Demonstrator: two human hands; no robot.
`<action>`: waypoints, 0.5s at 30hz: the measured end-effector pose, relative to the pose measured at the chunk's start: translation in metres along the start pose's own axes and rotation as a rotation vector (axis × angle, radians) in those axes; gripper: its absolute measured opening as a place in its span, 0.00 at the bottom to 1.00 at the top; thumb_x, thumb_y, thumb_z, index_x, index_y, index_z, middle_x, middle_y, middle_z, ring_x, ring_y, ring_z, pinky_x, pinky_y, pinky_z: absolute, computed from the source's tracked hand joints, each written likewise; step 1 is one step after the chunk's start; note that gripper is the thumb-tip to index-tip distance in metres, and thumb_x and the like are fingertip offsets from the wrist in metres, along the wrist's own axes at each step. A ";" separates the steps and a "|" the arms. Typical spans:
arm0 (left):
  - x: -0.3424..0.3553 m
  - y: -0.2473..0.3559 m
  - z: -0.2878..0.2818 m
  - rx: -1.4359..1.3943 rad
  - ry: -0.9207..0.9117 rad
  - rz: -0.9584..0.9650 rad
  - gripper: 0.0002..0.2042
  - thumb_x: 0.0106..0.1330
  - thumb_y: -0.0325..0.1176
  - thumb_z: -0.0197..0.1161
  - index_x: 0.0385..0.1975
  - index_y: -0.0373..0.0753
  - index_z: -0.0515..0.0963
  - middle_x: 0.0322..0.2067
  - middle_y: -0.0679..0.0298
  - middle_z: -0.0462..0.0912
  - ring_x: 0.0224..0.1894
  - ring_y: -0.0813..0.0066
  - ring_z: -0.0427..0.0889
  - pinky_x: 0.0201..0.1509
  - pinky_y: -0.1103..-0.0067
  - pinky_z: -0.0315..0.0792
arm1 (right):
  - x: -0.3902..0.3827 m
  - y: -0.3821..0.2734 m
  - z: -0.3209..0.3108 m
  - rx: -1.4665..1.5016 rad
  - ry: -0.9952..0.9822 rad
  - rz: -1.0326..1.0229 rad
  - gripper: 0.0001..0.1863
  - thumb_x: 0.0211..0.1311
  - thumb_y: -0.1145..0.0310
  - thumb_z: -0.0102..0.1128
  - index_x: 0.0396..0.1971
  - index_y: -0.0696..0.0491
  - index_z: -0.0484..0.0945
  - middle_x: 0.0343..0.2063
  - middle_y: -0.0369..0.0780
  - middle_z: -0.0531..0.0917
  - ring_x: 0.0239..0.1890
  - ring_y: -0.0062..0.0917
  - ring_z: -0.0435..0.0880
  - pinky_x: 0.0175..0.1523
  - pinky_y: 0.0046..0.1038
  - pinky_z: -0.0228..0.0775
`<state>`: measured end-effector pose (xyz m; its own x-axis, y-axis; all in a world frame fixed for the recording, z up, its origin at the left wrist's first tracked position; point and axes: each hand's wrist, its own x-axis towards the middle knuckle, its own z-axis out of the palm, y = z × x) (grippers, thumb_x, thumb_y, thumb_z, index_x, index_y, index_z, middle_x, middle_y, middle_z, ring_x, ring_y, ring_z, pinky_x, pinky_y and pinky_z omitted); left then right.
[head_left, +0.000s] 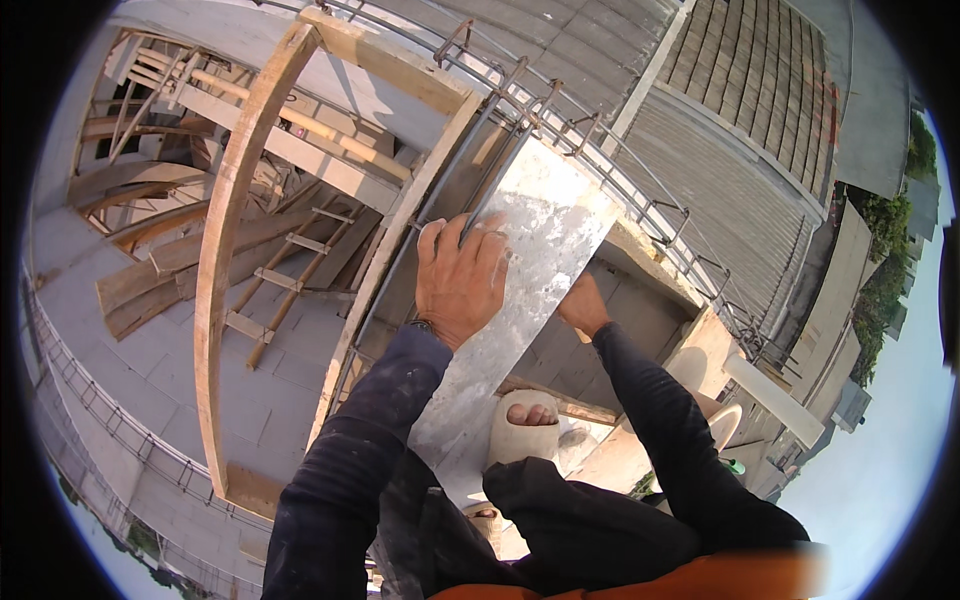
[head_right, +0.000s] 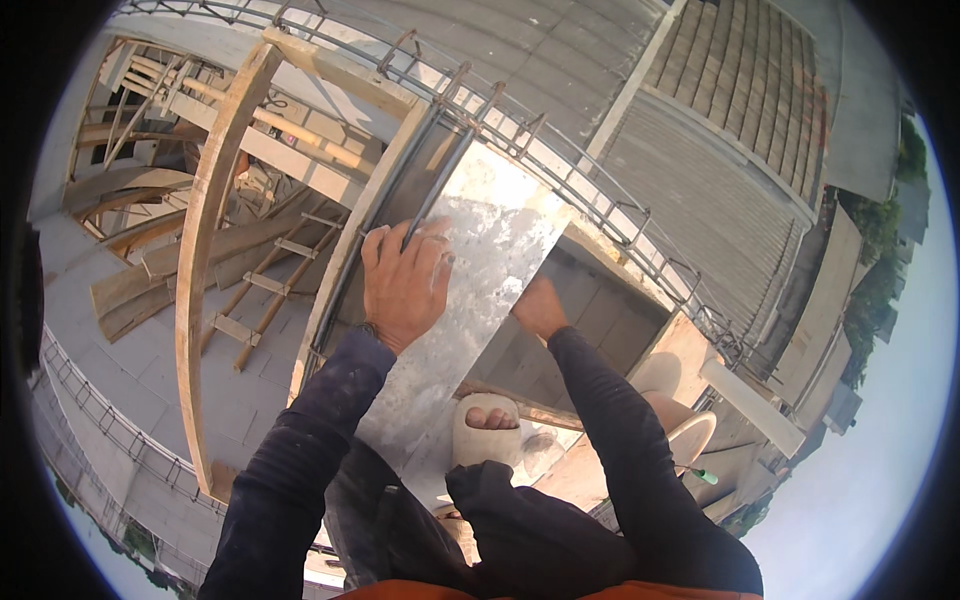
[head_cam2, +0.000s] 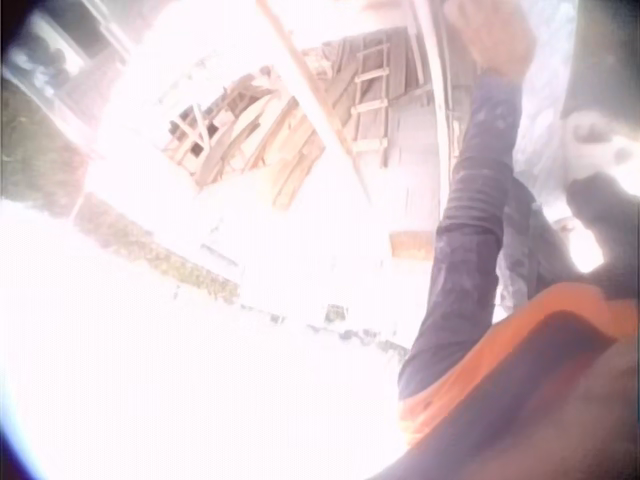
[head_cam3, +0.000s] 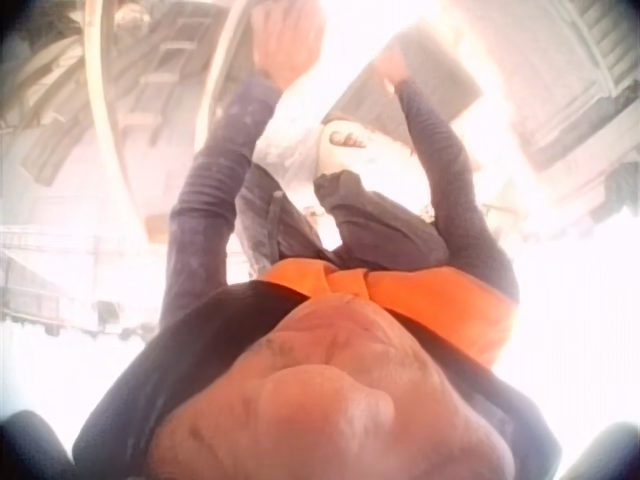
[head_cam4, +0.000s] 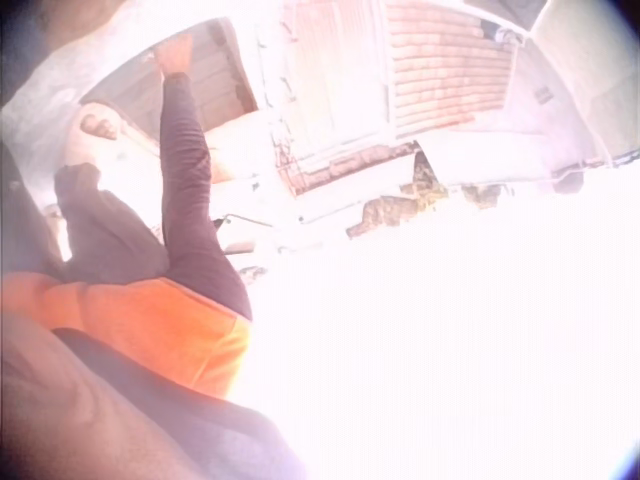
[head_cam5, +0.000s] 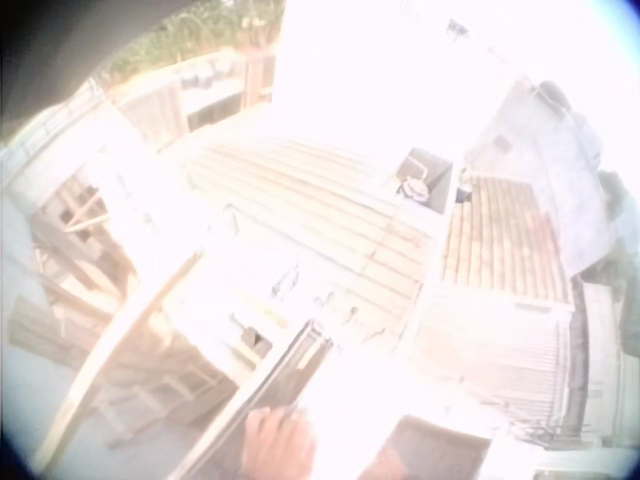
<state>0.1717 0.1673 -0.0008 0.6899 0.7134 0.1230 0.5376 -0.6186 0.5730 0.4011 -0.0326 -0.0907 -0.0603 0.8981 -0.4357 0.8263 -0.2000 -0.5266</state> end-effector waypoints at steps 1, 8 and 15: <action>-0.005 -0.005 -0.002 0.013 -0.008 -0.008 0.09 0.67 0.33 0.69 0.44 0.43 0.80 0.63 0.67 0.84 0.65 0.57 0.75 0.73 0.56 0.57 | 0.014 -0.030 -0.008 0.371 0.090 0.242 0.13 0.65 0.67 0.72 0.45 0.59 0.90 0.36 0.43 0.92 0.39 0.27 0.90 0.47 0.33 0.80; -0.007 -0.009 -0.007 0.021 -0.005 -0.031 0.08 0.68 0.33 0.68 0.45 0.44 0.81 0.63 0.69 0.84 0.64 0.60 0.76 0.72 0.57 0.58 | 0.020 -0.054 -0.040 0.692 -0.075 0.755 0.19 0.66 0.68 0.71 0.53 0.63 0.86 0.48 0.51 0.91 0.47 0.36 0.91 0.54 0.34 0.79; -0.005 -0.004 0.000 0.041 -0.004 -0.022 0.07 0.71 0.35 0.68 0.45 0.45 0.82 0.62 0.70 0.84 0.64 0.61 0.76 0.73 0.59 0.58 | 0.025 -0.013 -0.032 0.570 0.098 0.256 0.22 0.65 0.62 0.71 0.52 0.63 0.86 0.45 0.52 0.91 0.43 0.39 0.90 0.52 0.36 0.80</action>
<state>0.1659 0.1667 -0.0036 0.6799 0.7254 0.1076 0.5717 -0.6162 0.5418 0.4067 0.0049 -0.0711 0.1737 0.8201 -0.5452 0.3783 -0.5667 -0.7320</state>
